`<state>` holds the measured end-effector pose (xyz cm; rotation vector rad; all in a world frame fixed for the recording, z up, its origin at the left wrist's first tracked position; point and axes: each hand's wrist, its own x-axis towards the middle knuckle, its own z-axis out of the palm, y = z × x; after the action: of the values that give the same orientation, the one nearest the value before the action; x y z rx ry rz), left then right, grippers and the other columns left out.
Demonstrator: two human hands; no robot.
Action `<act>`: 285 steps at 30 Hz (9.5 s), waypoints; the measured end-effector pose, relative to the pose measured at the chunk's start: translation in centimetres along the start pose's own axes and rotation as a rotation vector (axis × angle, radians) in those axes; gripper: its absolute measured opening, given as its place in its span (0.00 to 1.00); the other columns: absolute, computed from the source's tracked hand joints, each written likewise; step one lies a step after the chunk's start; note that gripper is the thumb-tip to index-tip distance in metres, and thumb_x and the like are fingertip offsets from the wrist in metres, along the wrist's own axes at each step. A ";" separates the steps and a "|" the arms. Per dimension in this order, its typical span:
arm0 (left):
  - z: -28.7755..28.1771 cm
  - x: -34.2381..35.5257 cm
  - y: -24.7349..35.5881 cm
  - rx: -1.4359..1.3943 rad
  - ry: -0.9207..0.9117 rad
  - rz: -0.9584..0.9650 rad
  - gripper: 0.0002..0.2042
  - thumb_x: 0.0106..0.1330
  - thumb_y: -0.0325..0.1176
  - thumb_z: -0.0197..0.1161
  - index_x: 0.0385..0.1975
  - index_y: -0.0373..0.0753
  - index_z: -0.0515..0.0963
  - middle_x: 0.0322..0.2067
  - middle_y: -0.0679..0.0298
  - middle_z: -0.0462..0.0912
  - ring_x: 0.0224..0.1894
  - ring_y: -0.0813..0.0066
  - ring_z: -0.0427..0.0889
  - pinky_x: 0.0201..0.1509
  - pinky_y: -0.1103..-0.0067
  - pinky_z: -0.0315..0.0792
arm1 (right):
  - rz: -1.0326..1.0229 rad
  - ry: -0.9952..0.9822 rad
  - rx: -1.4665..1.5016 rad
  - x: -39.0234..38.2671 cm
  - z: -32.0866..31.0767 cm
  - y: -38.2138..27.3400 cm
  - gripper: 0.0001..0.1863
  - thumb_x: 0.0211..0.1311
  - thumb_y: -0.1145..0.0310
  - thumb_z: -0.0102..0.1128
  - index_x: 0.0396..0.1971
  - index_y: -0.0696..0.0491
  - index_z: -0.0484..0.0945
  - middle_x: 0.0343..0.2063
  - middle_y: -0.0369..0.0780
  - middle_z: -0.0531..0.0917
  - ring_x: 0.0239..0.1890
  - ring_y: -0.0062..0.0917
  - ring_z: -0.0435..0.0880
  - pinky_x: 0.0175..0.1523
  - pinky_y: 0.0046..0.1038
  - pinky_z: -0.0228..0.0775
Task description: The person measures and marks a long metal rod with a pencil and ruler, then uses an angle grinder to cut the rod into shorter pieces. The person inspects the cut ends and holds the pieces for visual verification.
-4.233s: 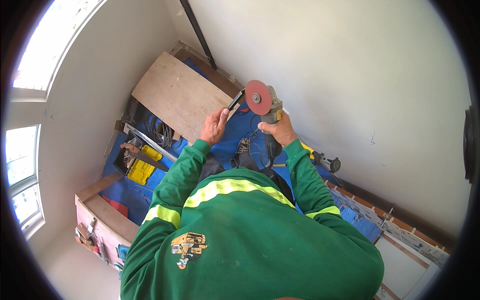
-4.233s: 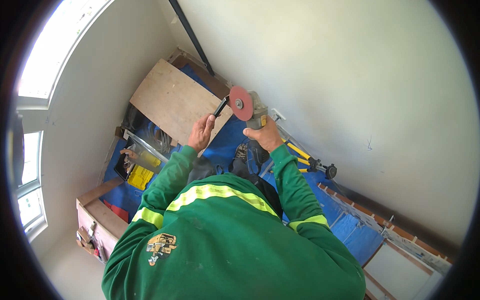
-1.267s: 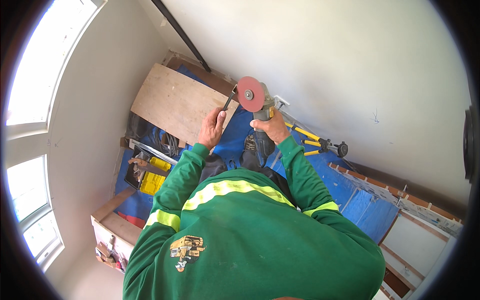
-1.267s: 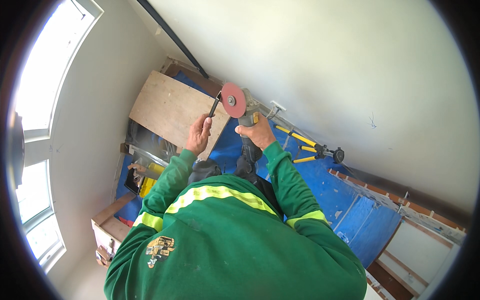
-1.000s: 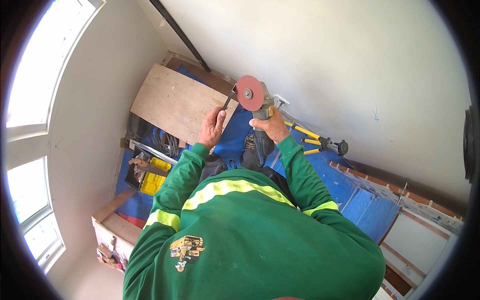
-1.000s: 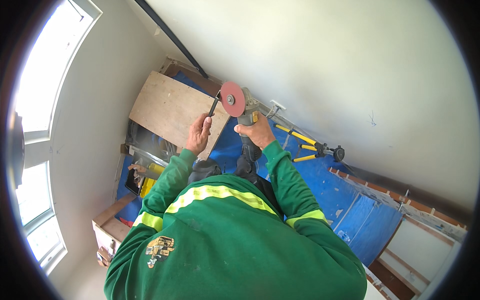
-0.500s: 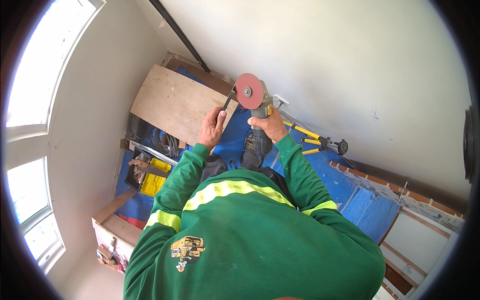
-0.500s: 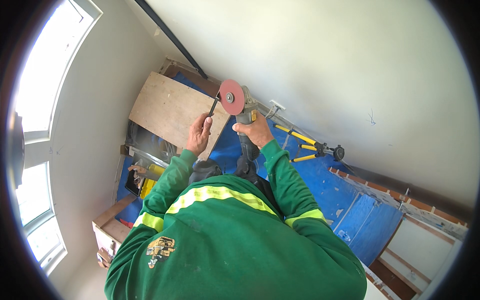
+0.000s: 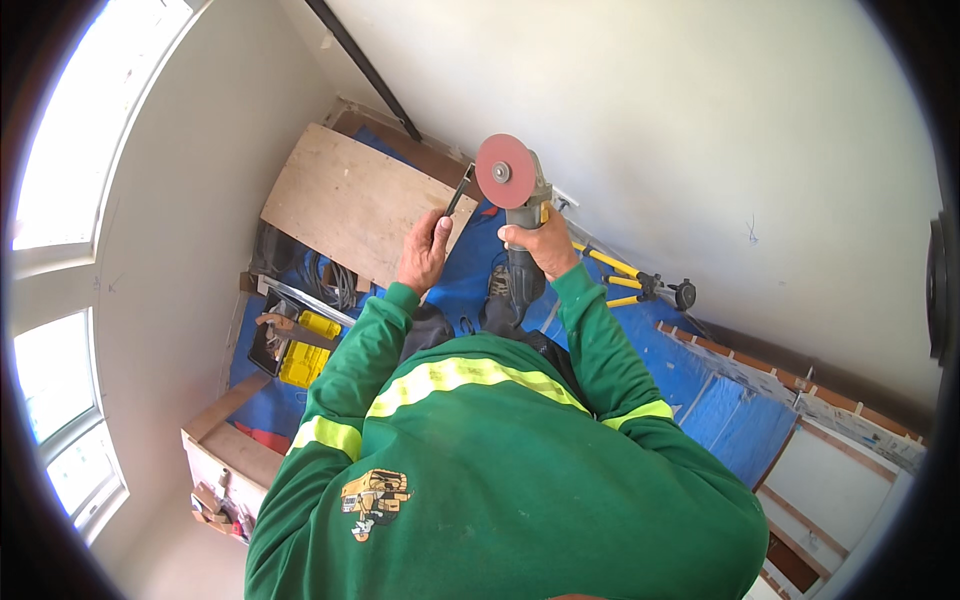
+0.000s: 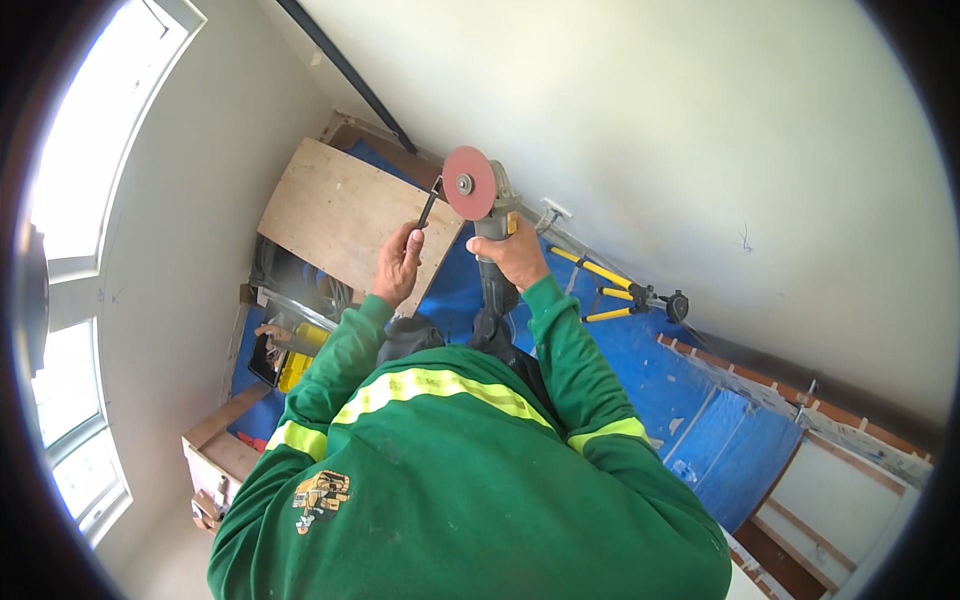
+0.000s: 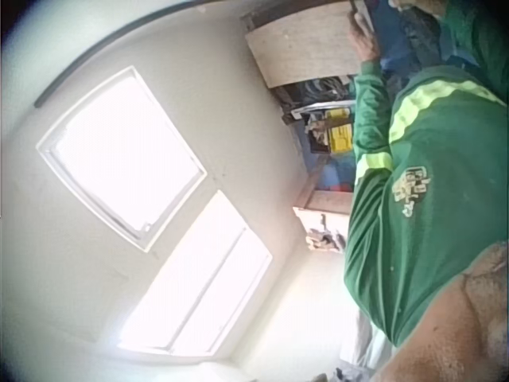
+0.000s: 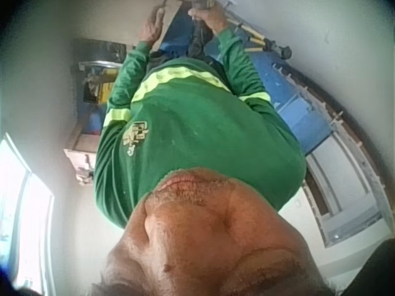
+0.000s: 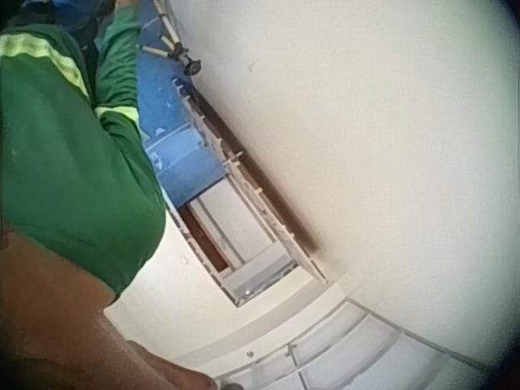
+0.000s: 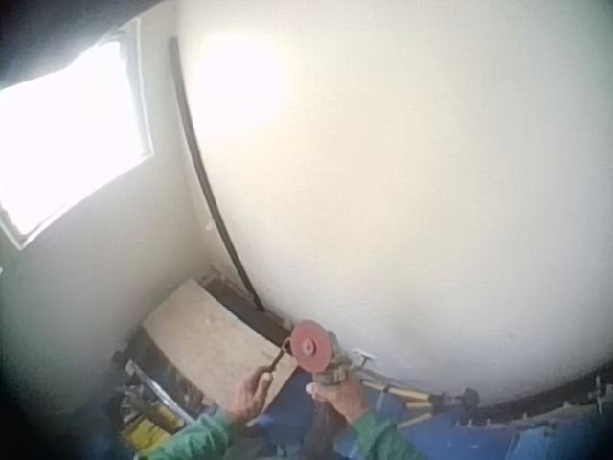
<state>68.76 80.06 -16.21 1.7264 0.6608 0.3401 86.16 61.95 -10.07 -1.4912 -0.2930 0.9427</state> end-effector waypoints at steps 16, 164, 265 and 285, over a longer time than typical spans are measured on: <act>0.0 0.4 0.0 0.035 -0.027 -0.008 0.26 0.89 0.54 0.50 0.56 0.34 0.82 0.31 0.53 0.80 0.35 0.58 0.80 0.44 0.64 0.75 | 0.010 0.005 -0.002 -0.1 0.0 -0.1 0.16 0.55 0.74 0.81 0.42 0.56 0.82 0.31 0.36 0.86 0.31 0.23 0.87 0.39 0.30 0.81; 0.2 1.9 10.1 -0.013 0.115 0.394 0.19 0.85 0.35 0.64 0.68 0.32 0.79 0.42 0.61 0.83 0.46 0.73 0.81 0.54 0.75 0.77 | -0.220 0.071 -0.099 -5.5 -3.1 -8.3 0.20 0.57 0.71 0.80 0.47 0.59 0.82 0.34 0.39 0.89 0.34 0.25 0.90 0.42 0.30 0.85; 0.6 -1.0 12.8 -0.090 0.074 0.224 0.22 0.86 0.45 0.62 0.66 0.32 0.82 0.33 0.59 0.80 0.35 0.73 0.77 0.41 0.72 0.74 | -0.275 -0.101 -0.279 -3.5 -2.1 -11.6 0.25 0.56 0.68 0.83 0.51 0.60 0.82 0.37 0.35 0.85 0.39 0.20 0.85 0.46 0.27 0.81; -0.2 -1.2 13.6 -0.032 0.043 0.283 0.25 0.86 0.45 0.62 0.73 0.36 0.78 0.39 0.61 0.76 0.37 0.76 0.82 0.38 0.75 0.88 | -0.241 -0.079 -0.287 -3.5 -2.3 -10.9 0.24 0.55 0.68 0.82 0.50 0.60 0.82 0.37 0.38 0.88 0.38 0.22 0.88 0.46 0.27 0.82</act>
<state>71.06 77.52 -3.01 1.7882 0.4389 0.5826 89.39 59.93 0.95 -1.6365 -0.6732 0.7895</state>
